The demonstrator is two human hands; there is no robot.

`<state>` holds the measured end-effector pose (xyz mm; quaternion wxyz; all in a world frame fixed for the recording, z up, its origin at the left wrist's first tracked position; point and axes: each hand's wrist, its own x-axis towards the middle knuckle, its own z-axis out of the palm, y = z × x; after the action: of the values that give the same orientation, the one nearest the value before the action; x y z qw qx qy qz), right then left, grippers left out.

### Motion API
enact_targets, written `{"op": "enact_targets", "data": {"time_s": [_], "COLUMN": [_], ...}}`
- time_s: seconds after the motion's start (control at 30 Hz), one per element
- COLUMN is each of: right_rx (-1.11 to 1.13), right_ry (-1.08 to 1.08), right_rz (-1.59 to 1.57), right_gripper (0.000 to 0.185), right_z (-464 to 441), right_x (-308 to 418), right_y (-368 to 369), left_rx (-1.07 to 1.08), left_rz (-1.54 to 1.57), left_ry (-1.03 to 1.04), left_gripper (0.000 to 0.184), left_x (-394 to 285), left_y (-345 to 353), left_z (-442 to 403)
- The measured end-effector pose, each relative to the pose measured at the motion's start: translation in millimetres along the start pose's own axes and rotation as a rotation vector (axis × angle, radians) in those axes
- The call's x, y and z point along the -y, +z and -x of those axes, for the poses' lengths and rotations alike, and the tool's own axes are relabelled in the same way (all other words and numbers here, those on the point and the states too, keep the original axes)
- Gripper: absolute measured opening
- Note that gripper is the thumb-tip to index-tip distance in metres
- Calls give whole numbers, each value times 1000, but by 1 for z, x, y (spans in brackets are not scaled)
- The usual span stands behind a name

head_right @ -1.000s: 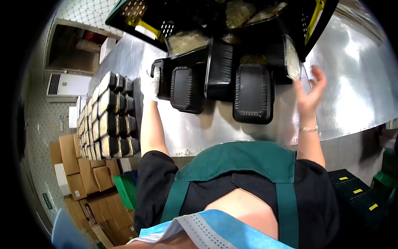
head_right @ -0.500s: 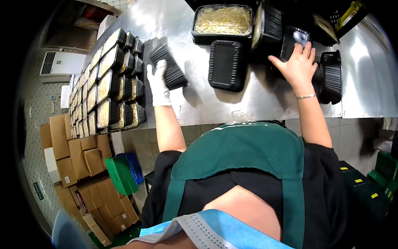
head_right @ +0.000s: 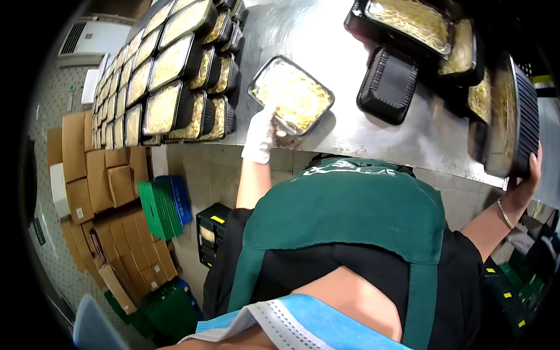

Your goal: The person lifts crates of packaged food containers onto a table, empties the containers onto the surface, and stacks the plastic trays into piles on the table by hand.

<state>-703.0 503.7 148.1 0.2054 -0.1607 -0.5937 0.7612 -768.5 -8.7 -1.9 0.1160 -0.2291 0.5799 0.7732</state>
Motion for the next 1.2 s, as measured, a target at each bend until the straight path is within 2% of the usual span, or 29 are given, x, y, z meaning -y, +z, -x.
{"op": "enact_targets", "data": {"time_s": [0.03,0.1,0.13,0.2,0.23,0.27,0.3,0.33,0.4,0.43,0.47,0.53,0.57,0.63,0.67,0.73,0.8,0.87,0.9,0.93,1.0,1.07,1.1,1.17,1.2], "right_rx": [216,245,284,94,-56,168,408,809,658,1030,828,568,575,290,266,290,450,465,491,502,533,518,521,520,574], "right_ry": [200,235,260,583,848,921,995,1036,687,72,-17,-573,-576,-537,-530,-515,-740,-684,-573,-352,-221,90,270,463,425], "right_rz": [-239,-266,-205,-199,-270,-454,-604,-912,35,395,865,1232,1240,1720,1657,1678,1509,1624,1605,1459,1374,964,523,-125,-27], "right_gripper": [48,49,43,42,45,45,45,42,35,34,35,47,47,60,70,65,62,66,73,77,77,73,71,58,54], "right_z": [-2,-13,4,22,28,29,29,20,27,12,16,3,3,3,1,9,17,51,60,69,62,46,32,27,30], "right_x": [-8,-67,-96,-117,-100,-113,-126,-169,-185,-181,-161,-151,-155,-180,-197,-190,-189,-158,-151,-147,-136,-109,-106,-89,-81], "right_y": [0,24,74,181,241,257,272,264,256,250,246,224,224,220,217,217,187,171,158,147,133,128,117,123,142], "left_rx": [40,78,76,132,204,272,465,334,549,63,-35,37,35,-86,-82,-82,-149,-118,-121,-105,-80,163,199,395,474], "left_rz": [56,126,140,214,-41,-299,22,310,272,358,357,184,195,149,148,93,64,134,142,57,-35,-362,-277,-147,-50], "left_ry": [-7,-53,-90,-92,-173,-249,9,-84,-41,-42,26,36,34,140,137,137,177,218,219,228,232,-119,-83,16,43], "left_gripper": [38,39,40,39,40,44,55,60,52,46,40,34,34,31,31,31,30,32,32,34,38,48,53,43,40], "left_x": [3,9,12,-1,-18,-27,-15,-25,-22,-34,-26,-21,-19,-17,-21,-31,-28,-35,-31,-26,-30,-58,-58,-62,-60], "left_y": [6,16,22,34,33,28,13,24,17,45,44,32,33,36,35,30,22,22,20,16,14,18,18,24,34], "left_z": [-4,-4,-3,13,26,38,43,61,45,52,45,44,44,45,47,51,43,39,33,25,29,52,61,81,89]}}
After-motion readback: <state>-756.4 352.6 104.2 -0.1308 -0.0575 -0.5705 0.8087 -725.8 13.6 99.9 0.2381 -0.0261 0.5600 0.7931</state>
